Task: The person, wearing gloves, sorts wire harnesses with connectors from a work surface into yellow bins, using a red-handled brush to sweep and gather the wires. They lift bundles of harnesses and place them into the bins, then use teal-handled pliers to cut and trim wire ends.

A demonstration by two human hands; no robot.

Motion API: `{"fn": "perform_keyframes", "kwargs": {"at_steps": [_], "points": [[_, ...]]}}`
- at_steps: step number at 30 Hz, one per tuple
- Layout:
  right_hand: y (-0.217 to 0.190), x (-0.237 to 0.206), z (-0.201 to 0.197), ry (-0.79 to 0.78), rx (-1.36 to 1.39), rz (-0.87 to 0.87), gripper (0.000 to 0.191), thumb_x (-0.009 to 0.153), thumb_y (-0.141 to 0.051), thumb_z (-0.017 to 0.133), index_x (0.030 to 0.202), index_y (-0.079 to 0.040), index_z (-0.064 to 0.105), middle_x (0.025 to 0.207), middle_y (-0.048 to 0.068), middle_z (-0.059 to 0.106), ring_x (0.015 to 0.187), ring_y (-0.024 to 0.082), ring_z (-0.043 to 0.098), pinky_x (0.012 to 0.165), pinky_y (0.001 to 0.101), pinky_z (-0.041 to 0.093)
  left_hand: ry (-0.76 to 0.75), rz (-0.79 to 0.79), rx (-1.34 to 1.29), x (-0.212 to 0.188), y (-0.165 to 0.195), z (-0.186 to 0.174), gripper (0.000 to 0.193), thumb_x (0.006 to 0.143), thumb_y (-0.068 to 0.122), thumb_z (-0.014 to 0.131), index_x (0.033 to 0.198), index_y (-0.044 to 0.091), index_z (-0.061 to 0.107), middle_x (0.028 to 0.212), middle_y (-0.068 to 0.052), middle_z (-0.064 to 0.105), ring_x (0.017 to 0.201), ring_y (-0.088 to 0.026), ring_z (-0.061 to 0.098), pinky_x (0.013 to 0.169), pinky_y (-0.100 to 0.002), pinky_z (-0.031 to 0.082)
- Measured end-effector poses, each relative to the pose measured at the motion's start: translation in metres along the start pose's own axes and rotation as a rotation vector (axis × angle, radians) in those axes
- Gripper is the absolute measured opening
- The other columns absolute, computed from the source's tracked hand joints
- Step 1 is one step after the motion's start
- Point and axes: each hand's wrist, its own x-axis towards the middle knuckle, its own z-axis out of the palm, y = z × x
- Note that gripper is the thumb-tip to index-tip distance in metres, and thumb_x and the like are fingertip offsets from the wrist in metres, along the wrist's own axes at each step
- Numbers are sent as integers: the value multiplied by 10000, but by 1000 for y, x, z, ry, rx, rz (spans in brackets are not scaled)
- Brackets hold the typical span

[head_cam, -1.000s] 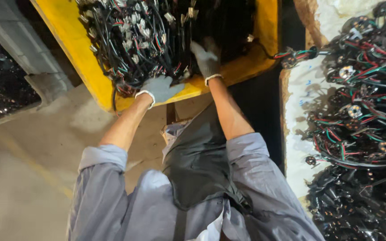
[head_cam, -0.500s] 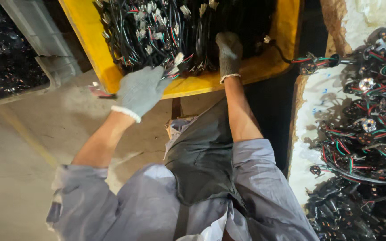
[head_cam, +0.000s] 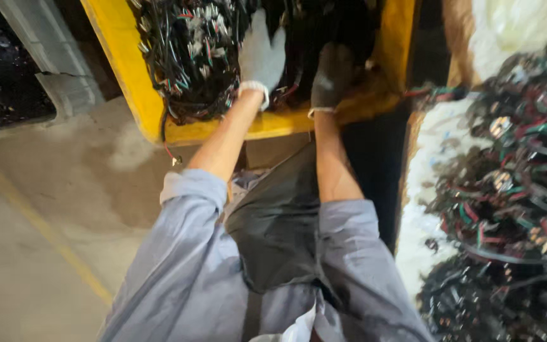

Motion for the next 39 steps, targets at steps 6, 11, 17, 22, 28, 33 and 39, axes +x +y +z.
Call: {"fn": "perform_keyframes", "kwargs": {"at_steps": [6, 11, 17, 22, 28, 33, 39], "points": [[-24, 8, 18, -251, 3, 328, 900, 910, -623, 682, 1452, 45, 417, 1284, 299, 637, 1169, 442, 622, 957, 442, 492, -294, -344, 78, -39, -1, 4, 1130, 866, 518, 704, 1586, -18, 17, 1292, -403, 570, 1167, -544, 598, 1021, -504, 483], [-19, 22, 21, -323, 248, 152, 888, 918, -576, 784, 1451, 54, 453, 1377, 217, 636, 1267, 357, 625, 1059, 399, 470, -388, -532, 277, 4, 9, 38, 1374, 794, 689, 701, 1580, -75, -127, 1276, -344, 614, 1133, -449, 670, 952, -495, 555], [-13, 50, 27, -632, 548, 188, 604, 887, -346, 810, 1349, 8, 646, 1254, 73, 705, 1134, 207, 645, 1029, 356, 503, -275, -522, 1, 16, -8, 43, 1513, 667, 667, 876, 1542, -83, -105, 1300, -351, 578, 1204, -473, 596, 1031, -455, 475], [16, 40, 6, -734, 535, 240, 520, 908, -319, 789, 1297, 6, 678, 1199, 92, 709, 1090, 229, 651, 985, 373, 510, -329, -318, -293, -21, -13, 4, 1247, 635, 482, 979, 1530, -54, 296, 1358, -231, 646, 1256, -324, 634, 1101, -396, 487], [57, 3, -34, -811, 15, -187, 454, 907, -311, 762, 1242, -12, 692, 1153, 125, 722, 1061, 267, 674, 944, 390, 520, -506, -276, -328, -66, -50, -21, 1074, 547, 305, 1030, 1420, 0, 482, 1317, -154, 678, 1179, -232, 639, 1044, -370, 473], [49, 21, -23, -811, -63, -339, 402, 906, -305, 739, 1195, -27, 703, 1114, 152, 733, 1038, 299, 693, 910, 404, 528, -498, -229, -406, -5, -59, 19, 957, 712, 435, 895, 1464, 15, 476, 1342, -154, 707, 1210, -254, 670, 1066, -356, 514], [14, 40, -22, -481, 232, 110, 357, 956, -339, 710, 1129, -27, 723, 1048, 233, 709, 915, 342, 639, 827, 432, 486, -380, -516, -162, 26, -37, 39, 1072, 828, 669, 741, 1565, 24, 304, 1426, -255, 559, 1343, -381, 531, 1115, -406, 413]]}}
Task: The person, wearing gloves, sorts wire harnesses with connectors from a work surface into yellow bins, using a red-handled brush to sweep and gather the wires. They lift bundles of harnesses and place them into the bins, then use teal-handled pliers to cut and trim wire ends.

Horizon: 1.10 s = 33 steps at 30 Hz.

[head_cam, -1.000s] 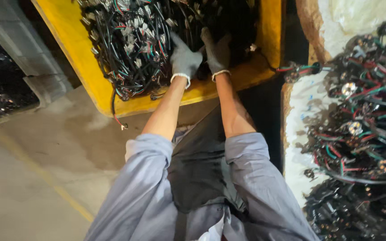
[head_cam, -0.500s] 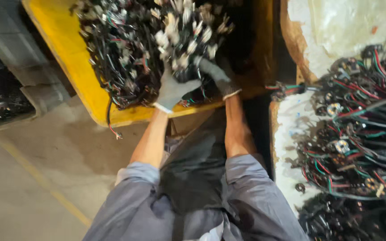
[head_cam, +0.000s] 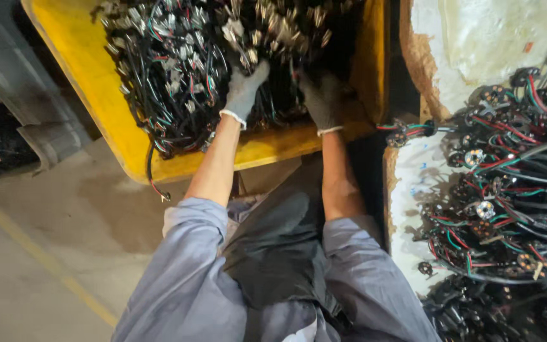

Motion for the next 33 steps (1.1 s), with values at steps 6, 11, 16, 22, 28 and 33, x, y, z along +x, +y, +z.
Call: {"fn": "perform_keyframes", "kwargs": {"at_steps": [6, 11, 16, 22, 28, 33], "points": [[16, 15, 5, 89, -238, -67, 379, 1050, -361, 613, 1189, -23, 714, 1110, 210, 757, 996, 388, 709, 864, 475, 517, -4, 97, -257, -30, -23, 8, 1080, 873, 660, 654, 1619, 40, 179, 1475, -293, 520, 1380, -421, 506, 1143, -421, 375], [27, 14, -3, -154, -639, -289, 373, 1002, -271, 657, 1270, -12, 685, 1124, 289, 701, 976, 489, 632, 835, 546, 498, -3, 93, -12, -47, -33, -2, 1185, 854, 671, 731, 1609, 28, 82, 1493, -365, 379, 1385, -488, 386, 1144, -449, 304], [16, 18, -7, -117, -225, -150, 417, 917, -318, 726, 1209, -21, 706, 1090, 215, 726, 968, 397, 663, 835, 481, 526, -121, -88, -1, -32, -19, -1, 924, 795, 669, 722, 1478, 88, 497, 1446, -297, 538, 1366, -416, 475, 1136, -404, 348], [5, 27, 6, -247, 194, 99, 467, 819, -382, 814, 1138, -47, 744, 1036, 101, 764, 923, 265, 711, 826, 406, 559, -162, 289, -210, -1, -9, 10, 728, 888, 521, 714, 1405, 23, 592, 1324, -94, 669, 1196, -176, 597, 1025, -323, 440], [25, 11, 23, -490, -256, 13, 423, 715, -374, 832, 1007, -73, 778, 923, 100, 791, 828, 260, 755, 770, 410, 594, -205, 361, -529, -12, -26, 3, 634, 898, 411, 789, 1344, -8, 624, 1263, -42, 674, 1139, -151, 605, 1024, -317, 450], [38, -35, 9, -615, -500, -158, 404, 867, -382, 765, 1214, -176, 782, 1015, 166, 749, 898, 375, 690, 819, 520, 514, -474, 388, -71, -40, -48, -33, 583, 806, 387, 823, 1269, 76, 652, 1238, -103, 724, 1115, -210, 653, 987, -333, 493]]}}
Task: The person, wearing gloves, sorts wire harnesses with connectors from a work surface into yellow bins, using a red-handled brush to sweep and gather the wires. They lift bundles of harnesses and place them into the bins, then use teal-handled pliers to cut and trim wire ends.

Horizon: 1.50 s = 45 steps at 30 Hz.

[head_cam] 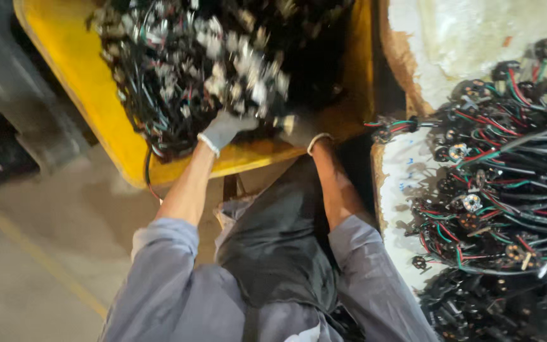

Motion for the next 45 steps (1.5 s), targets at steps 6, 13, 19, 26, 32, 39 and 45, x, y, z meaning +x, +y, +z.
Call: {"fn": "perform_keyframes", "kwargs": {"at_steps": [6, 13, 19, 26, 32, 39, 45], "points": [[5, 42, -34, 237, -115, -9, 467, 834, -325, 857, 1178, -49, 705, 1112, 190, 706, 1028, 366, 646, 909, 465, 505, -158, 291, 552, 33, 2, -9, 549, 827, 391, 857, 1221, 43, 700, 1207, -245, 679, 1081, -393, 635, 907, -422, 480], [-13, 63, -46, 283, 666, -154, 459, 716, -132, 911, 1109, -17, 704, 1070, 46, 739, 990, 192, 675, 920, 384, 559, 216, 84, -537, 81, 19, 24, 636, 890, 210, 809, 1430, 22, 530, 1332, -16, 639, 1175, -119, 584, 1038, -277, 442], [-43, 12, -41, 407, 868, -136, 510, 802, -251, 823, 1205, -11, 623, 1039, 82, 703, 913, 173, 662, 814, 364, 548, 138, 4, -616, 41, -10, 12, 686, 817, 192, 883, 1396, -37, 596, 1268, -92, 669, 1155, -245, 603, 1074, -389, 480], [-59, -47, 12, 533, 190, -619, 691, 936, -496, 700, 1345, 16, 479, 1100, 160, 653, 1001, 252, 611, 843, 391, 504, -21, 287, 113, -80, -64, -11, 905, 714, 204, 919, 1494, 13, 504, 1508, -194, 557, 1383, -340, 475, 1175, -479, 330], [-33, -91, 65, 213, 1122, -162, 493, 901, -356, 819, 1251, -47, 658, 1119, 87, 679, 1059, 244, 604, 929, 406, 494, 82, 263, 35, -126, -74, -5, 903, 733, 254, 891, 1501, 6, 486, 1488, -204, 566, 1363, -347, 493, 1158, -479, 349], [-116, -79, 9, 268, 925, -181, 691, 773, -270, 909, 1350, -112, 562, 1227, 62, 681, 1140, 202, 654, 1037, 402, 547, 217, 380, 142, -120, 12, -31, 907, 755, 313, 858, 1509, -2, 464, 1465, -215, 577, 1339, -355, 515, 1137, -479, 370], [-208, -63, -92, 363, 1033, -364, 587, 862, -84, 925, 1325, -13, 571, 1182, 85, 707, 1068, 189, 698, 994, 398, 613, 269, 708, 620, -87, 182, -83, 914, 774, 364, 830, 1515, -9, 446, 1446, -225, 586, 1319, -362, 533, 1120, -479, 389]]}}
